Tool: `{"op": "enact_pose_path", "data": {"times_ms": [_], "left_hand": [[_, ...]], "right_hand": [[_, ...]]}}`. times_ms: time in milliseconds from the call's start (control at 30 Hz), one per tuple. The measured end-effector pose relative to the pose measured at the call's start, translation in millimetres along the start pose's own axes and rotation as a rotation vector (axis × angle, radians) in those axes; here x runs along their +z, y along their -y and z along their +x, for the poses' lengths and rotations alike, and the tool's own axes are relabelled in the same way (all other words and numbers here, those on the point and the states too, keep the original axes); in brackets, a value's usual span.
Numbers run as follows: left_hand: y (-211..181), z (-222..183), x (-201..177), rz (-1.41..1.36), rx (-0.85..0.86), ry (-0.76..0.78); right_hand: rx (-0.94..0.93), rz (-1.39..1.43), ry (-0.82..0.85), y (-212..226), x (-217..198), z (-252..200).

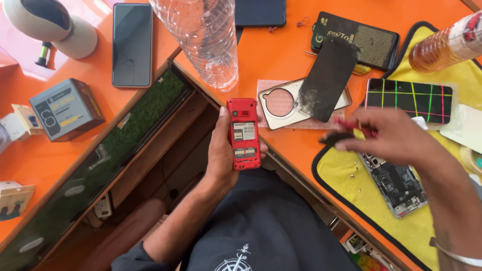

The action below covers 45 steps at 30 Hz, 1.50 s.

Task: The person removes the battery and back cover from a red mobile phone, handles a circuit board, and then reinserts the battery and snaps the cover back onto the phone by hand.

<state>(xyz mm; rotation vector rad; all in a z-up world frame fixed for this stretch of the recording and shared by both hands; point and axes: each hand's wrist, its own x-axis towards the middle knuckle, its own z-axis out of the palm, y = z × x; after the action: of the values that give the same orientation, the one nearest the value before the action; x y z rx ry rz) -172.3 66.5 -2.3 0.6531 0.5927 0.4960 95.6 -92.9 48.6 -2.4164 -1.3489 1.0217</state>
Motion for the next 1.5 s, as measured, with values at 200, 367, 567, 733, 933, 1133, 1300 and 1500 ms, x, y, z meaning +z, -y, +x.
{"op": "enact_pose_path", "data": {"times_ms": [200, 367, 567, 733, 933, 1133, 1300, 1500], "left_hand": [[-3, -3, -5, 0.226, -0.213, -0.056], [-7, 15, -3, 0.141, -0.271, 0.040], [-9, 68, 9, 0.132, -0.249, 0.060], [-9, 104, 18, 0.103, -0.193, 0.123], [-6, 124, 24, 0.289, -0.086, 0.133], [-16, 159, 38, 0.415, 0.012, 0.386], [-21, 156, 34, 0.488, -0.054, 0.369], [-22, 157, 29, 0.662, 0.072, 0.421]], "right_hand": [[-0.134, 0.115, 0.122, 31, 20, 31], [0.092, 0.175, 0.058, 43, 45, 41], [-0.061, 0.210, -0.186, 27, 26, 72], [-0.003, 0.151, -0.216, 24, 7, 87], [0.128, 0.425, -0.161, 23, -19, 101], [0.184, 0.301, -0.143, 28, -31, 105], [0.104, 0.450, -0.265, 14, -27, 107], [0.155, 0.544, -0.353, 6, -15, 115]]}}
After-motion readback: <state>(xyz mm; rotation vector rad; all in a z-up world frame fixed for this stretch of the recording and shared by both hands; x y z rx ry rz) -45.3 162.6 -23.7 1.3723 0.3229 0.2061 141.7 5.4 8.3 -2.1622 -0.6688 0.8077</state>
